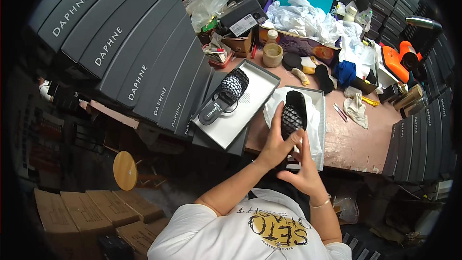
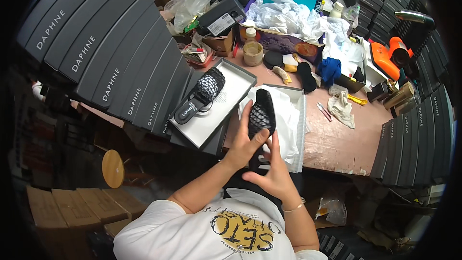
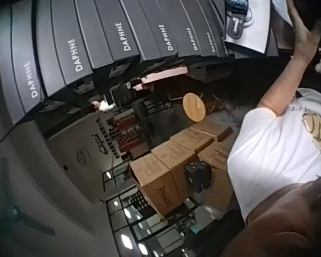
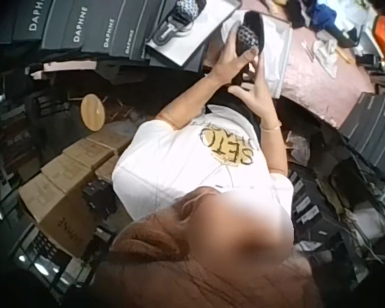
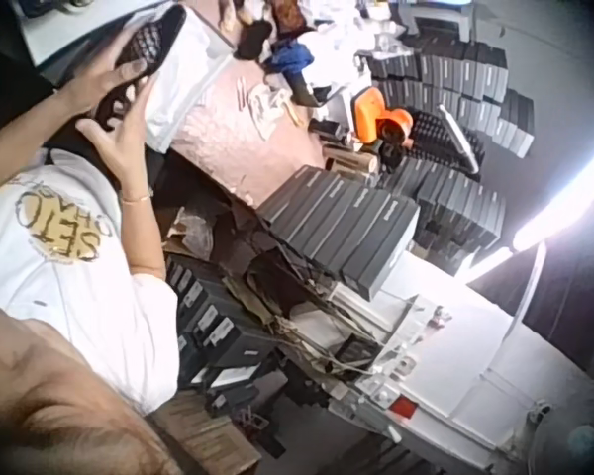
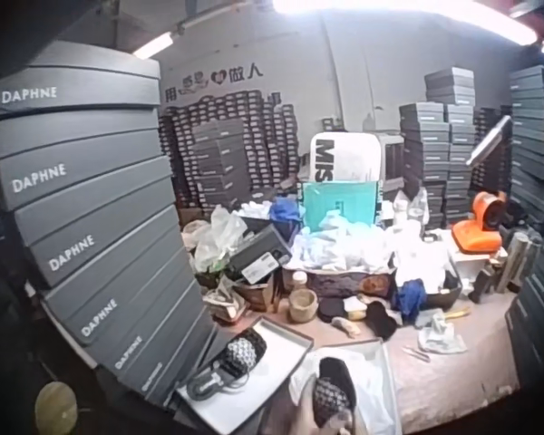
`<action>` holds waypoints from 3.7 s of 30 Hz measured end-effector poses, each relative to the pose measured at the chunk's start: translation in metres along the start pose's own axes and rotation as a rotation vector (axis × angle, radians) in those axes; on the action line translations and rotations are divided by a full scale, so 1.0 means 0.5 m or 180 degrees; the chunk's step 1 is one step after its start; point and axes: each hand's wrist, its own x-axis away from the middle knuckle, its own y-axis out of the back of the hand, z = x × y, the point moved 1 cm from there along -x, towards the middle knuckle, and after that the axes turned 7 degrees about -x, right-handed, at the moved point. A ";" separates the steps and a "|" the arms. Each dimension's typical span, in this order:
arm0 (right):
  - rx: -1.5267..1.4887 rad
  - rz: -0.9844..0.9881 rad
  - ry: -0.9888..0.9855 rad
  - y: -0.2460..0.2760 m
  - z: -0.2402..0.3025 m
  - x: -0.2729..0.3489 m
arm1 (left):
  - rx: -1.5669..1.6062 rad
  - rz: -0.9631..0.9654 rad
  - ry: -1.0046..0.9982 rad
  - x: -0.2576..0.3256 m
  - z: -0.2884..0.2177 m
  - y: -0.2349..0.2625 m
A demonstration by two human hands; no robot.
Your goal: Inspecting and packing shoes into boxes in a shoe manufacturing facility.
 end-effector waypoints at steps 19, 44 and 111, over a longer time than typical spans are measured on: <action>-0.1018 -0.0848 -0.0504 0.070 -0.104 -0.028 | -0.0959 -0.0105 0.0166 -0.068 -0.071 0.279; 0.2880 -0.0665 -0.0227 0.319 -0.338 0.152 | -0.5077 0.3311 -0.1885 -0.068 0.139 -0.139; -0.1757 0.0062 -0.0678 0.067 -0.036 0.096 | 0.1955 0.1594 0.1512 0.110 -0.024 0.067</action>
